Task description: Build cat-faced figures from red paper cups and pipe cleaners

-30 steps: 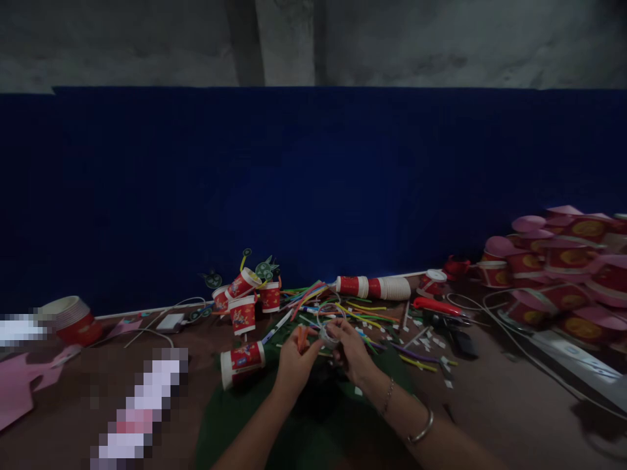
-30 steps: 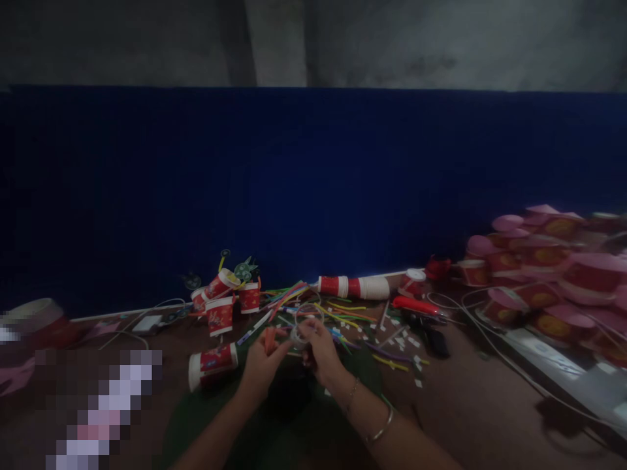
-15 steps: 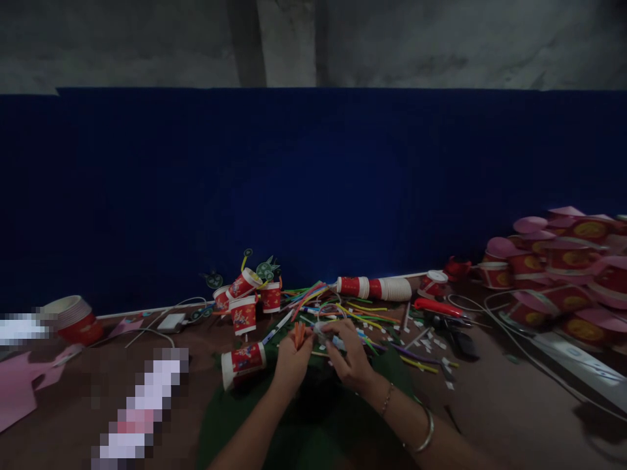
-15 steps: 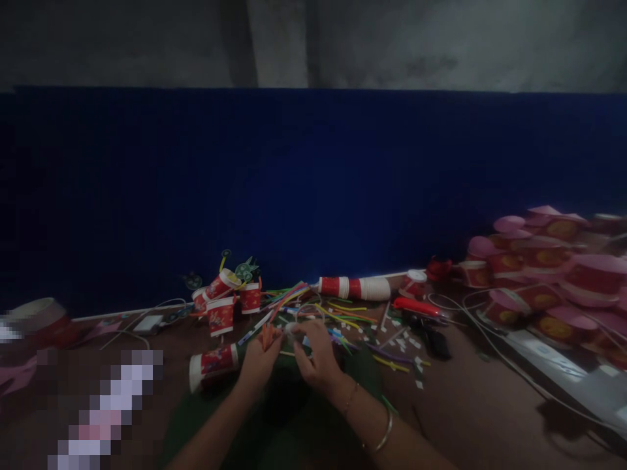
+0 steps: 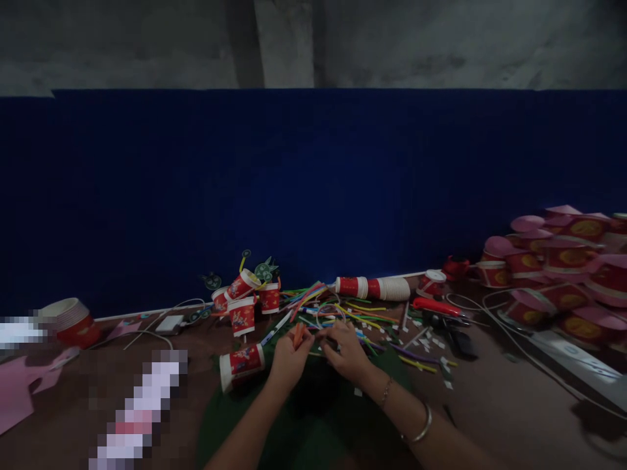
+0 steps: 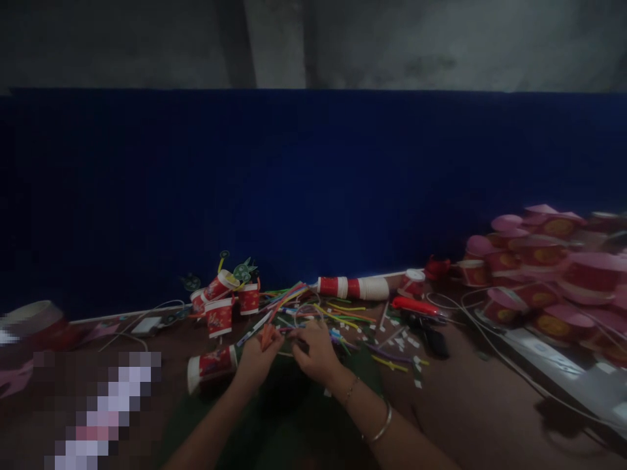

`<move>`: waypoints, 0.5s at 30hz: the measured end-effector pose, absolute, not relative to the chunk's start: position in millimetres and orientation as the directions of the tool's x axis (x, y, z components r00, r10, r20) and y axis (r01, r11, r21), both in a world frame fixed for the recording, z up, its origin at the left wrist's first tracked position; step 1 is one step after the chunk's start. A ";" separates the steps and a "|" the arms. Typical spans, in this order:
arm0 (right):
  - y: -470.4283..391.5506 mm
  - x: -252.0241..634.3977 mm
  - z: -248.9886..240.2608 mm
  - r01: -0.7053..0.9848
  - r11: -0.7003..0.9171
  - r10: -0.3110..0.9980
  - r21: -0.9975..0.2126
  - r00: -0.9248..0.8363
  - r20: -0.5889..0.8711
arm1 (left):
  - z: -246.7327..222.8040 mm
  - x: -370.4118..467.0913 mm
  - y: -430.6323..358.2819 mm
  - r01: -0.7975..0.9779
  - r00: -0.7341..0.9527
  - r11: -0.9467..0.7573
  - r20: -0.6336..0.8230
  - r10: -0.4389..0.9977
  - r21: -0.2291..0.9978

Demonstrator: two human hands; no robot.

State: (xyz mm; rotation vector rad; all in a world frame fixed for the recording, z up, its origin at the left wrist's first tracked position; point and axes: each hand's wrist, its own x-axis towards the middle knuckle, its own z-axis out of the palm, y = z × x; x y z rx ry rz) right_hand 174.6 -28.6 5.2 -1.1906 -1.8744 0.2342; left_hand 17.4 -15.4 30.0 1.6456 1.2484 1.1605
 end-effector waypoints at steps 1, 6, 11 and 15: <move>-27.6 174.9 4.9 0.618 0.506 0.817 -0.601 -0.121 0.564 | 29.3 17.6 -14.7 0.271 0.106 -0.212 0.190 0.976 0.939; -18.0 180.0 2.8 0.395 0.367 0.871 -0.842 0.171 0.460 | 27.3 21.8 -16.5 0.081 0.177 0.001 -0.016 0.984 0.997; -15.6 177.9 11.5 0.088 0.305 0.903 -0.948 0.290 0.317 | 27.6 26.3 -21.2 -0.137 0.364 0.252 -0.188 0.912 0.958; -22.8 172.5 21.9 0.111 0.345 0.890 -0.932 0.278 0.362 | 27.4 25.8 -23.9 -0.093 0.438 0.310 -0.241 0.866 0.946</move>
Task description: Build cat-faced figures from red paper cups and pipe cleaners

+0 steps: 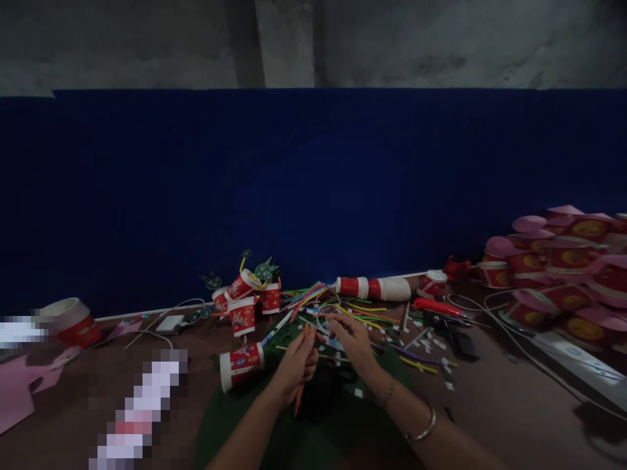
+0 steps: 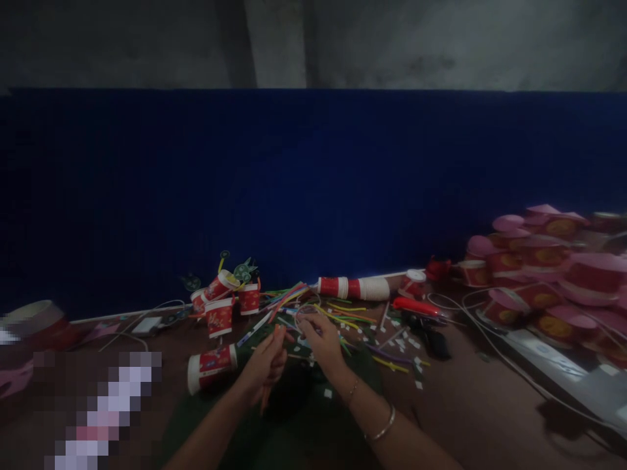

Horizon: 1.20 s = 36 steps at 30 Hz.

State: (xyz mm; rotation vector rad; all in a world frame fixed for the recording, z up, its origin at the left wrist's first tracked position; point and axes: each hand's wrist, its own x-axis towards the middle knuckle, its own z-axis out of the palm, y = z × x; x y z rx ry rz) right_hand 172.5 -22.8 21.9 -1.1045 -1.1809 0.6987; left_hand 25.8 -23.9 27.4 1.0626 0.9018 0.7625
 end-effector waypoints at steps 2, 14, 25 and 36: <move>-26.6 171.7 24.5 0.183 0.405 0.858 -0.896 0.262 0.442 | 26.5 25.5 -25.7 -0.040 0.455 0.327 -0.274 0.847 0.944; -37.5 171.2 26.1 0.338 0.584 0.743 -0.738 0.145 0.654 | 29.0 28.9 -31.7 0.040 0.555 0.329 -0.295 0.778 0.943; -34.9 174.0 21.2 0.380 0.612 0.710 -0.694 0.121 0.693 | 21.0 32.9 -29.9 -0.067 0.513 0.330 -0.251 0.821 0.942; -37.5 172.9 23.4 0.369 0.623 0.695 -0.689 0.143 0.705 | 17.6 36.0 -26.0 -0.167 0.430 0.196 -0.108 0.896 0.966</move>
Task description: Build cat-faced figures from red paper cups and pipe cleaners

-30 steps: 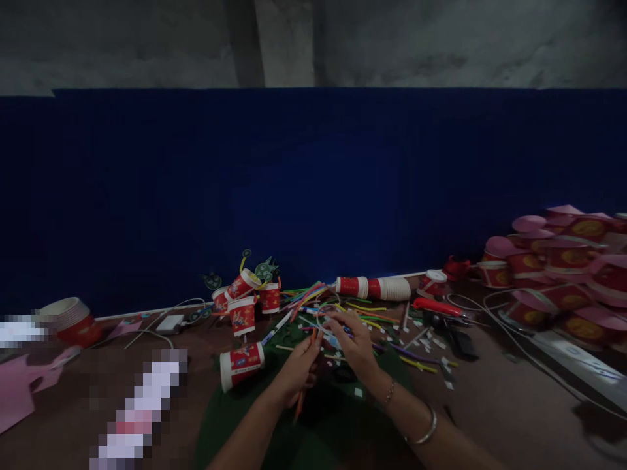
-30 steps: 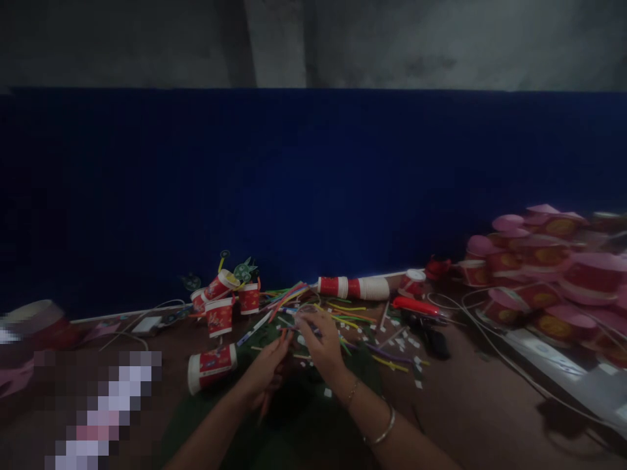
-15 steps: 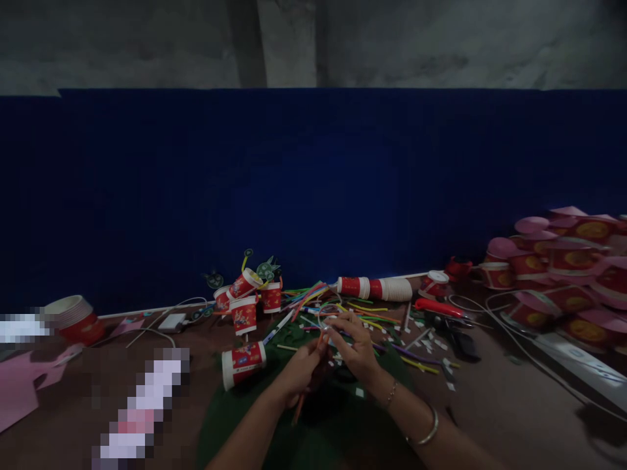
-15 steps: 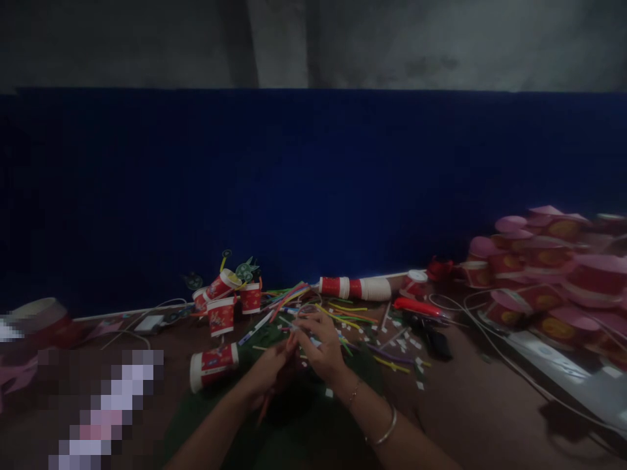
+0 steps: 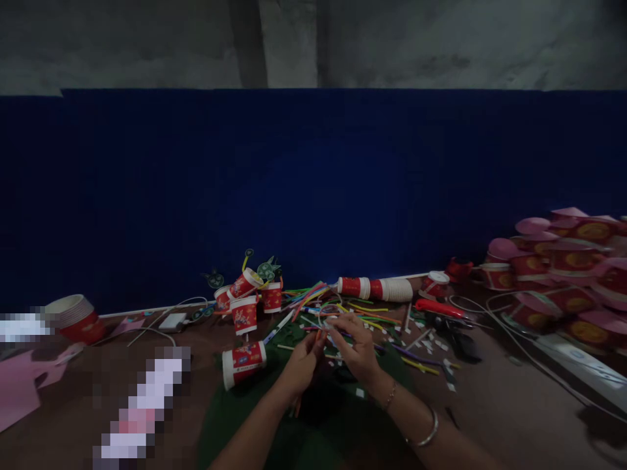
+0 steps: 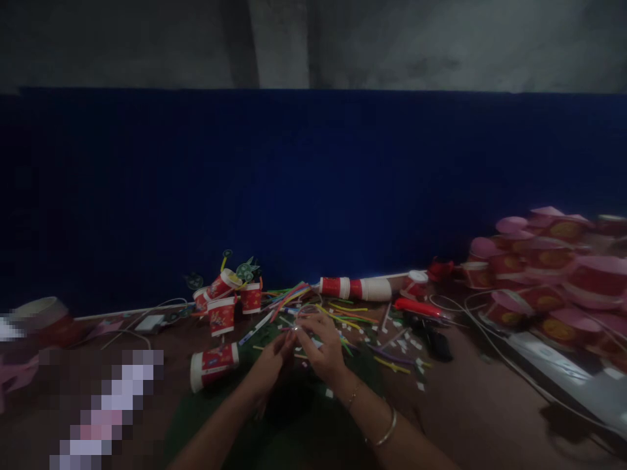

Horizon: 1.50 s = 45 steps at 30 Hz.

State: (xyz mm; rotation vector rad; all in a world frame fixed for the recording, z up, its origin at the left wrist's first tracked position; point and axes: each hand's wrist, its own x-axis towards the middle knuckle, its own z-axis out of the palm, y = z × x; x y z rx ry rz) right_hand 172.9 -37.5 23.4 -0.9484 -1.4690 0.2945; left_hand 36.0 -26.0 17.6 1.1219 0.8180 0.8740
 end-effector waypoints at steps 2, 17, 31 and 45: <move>-37.5 172.8 22.1 0.381 0.630 0.689 -0.677 0.127 0.713 | 16.1 35.9 -26.4 -0.186 0.441 0.201 -0.101 0.892 0.962; -37.3 170.6 21.7 0.331 0.607 0.729 -0.722 0.128 0.672 | 12.7 33.5 -26.7 -0.162 0.473 0.293 -0.187 0.861 0.942; -38.1 168.0 19.3 0.368 0.614 0.722 -0.698 0.095 0.685 | 9.5 37.1 -28.4 -0.245 0.472 0.330 -0.186 0.862 0.911; -36.5 170.9 18.0 0.319 0.630 0.722 -0.708 0.095 0.685 | 16.8 35.2 -30.9 -0.167 0.473 0.284 -0.176 0.863 0.944</move>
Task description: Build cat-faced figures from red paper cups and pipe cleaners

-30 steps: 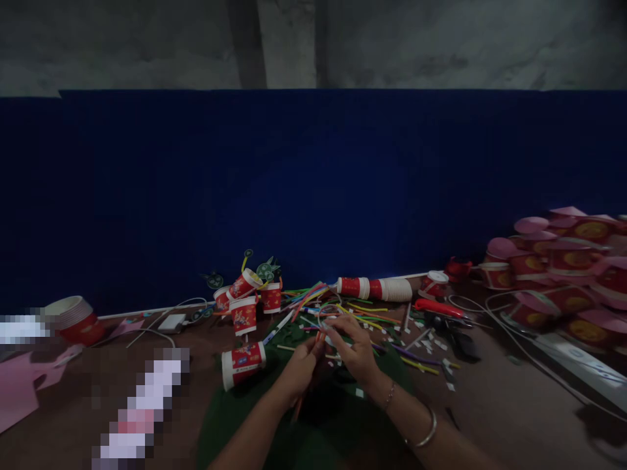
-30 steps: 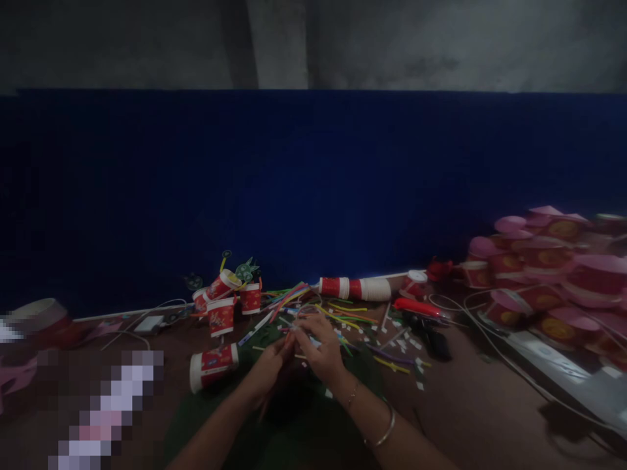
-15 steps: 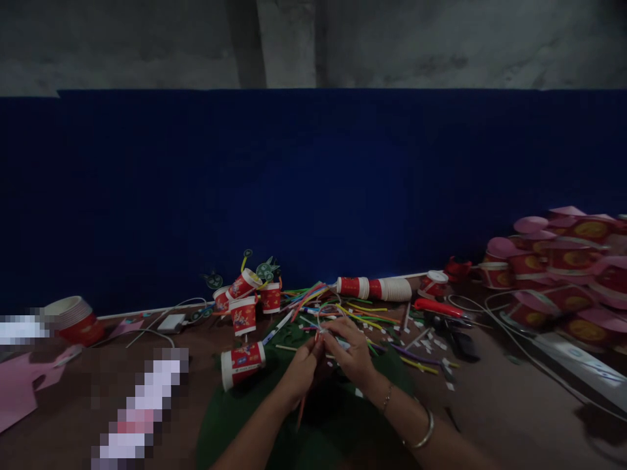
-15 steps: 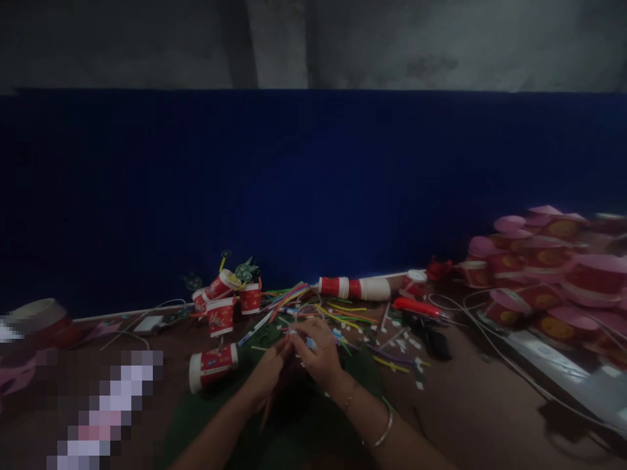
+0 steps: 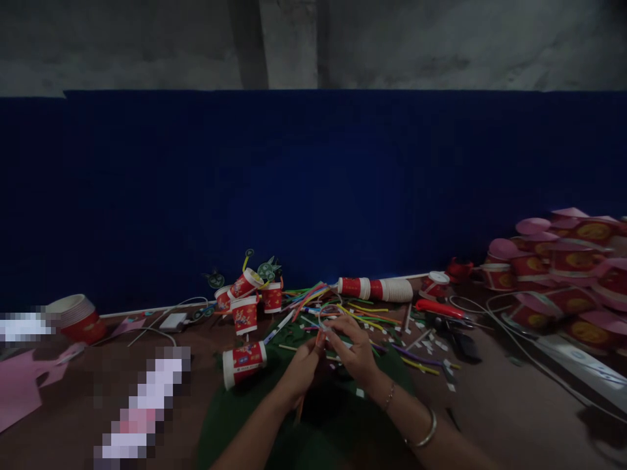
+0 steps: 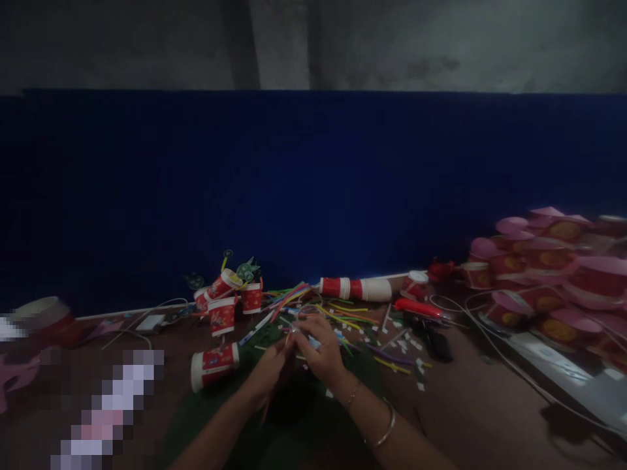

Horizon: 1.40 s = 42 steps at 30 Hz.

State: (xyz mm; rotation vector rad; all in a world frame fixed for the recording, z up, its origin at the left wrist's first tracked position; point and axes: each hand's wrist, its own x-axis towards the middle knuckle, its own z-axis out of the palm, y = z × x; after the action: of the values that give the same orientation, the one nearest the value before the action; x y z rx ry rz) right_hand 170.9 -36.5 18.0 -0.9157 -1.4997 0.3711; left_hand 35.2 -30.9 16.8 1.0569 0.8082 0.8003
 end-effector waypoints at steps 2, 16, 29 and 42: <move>-36.1 170.7 17.6 0.319 0.626 0.726 -0.712 0.098 0.681 | 16.1 34.9 -30.5 -0.155 0.465 0.289 -0.189 0.865 0.945; -36.3 170.5 20.9 0.328 0.619 0.727 -0.713 0.103 0.679 | 11.7 34.2 -28.1 -0.122 0.460 0.282 -0.197 0.866 0.952; -35.6 168.3 28.7 0.599 0.467 0.808 -0.650 0.009 0.589 | 11.4 27.1 -16.8 0.141 0.298 -0.192 0.143 0.944 0.971; -41.8 161.6 31.2 0.712 0.454 0.813 -0.536 -0.086 0.575 | 8.4 23.1 -20.3 0.317 0.324 -0.281 0.176 0.930 0.906</move>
State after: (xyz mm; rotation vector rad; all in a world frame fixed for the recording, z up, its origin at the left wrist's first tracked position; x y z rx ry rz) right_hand 161.6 -41.8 31.2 -1.2935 -1.8302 0.1459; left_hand 23.1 -20.3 8.4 1.7807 1.1149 0.9540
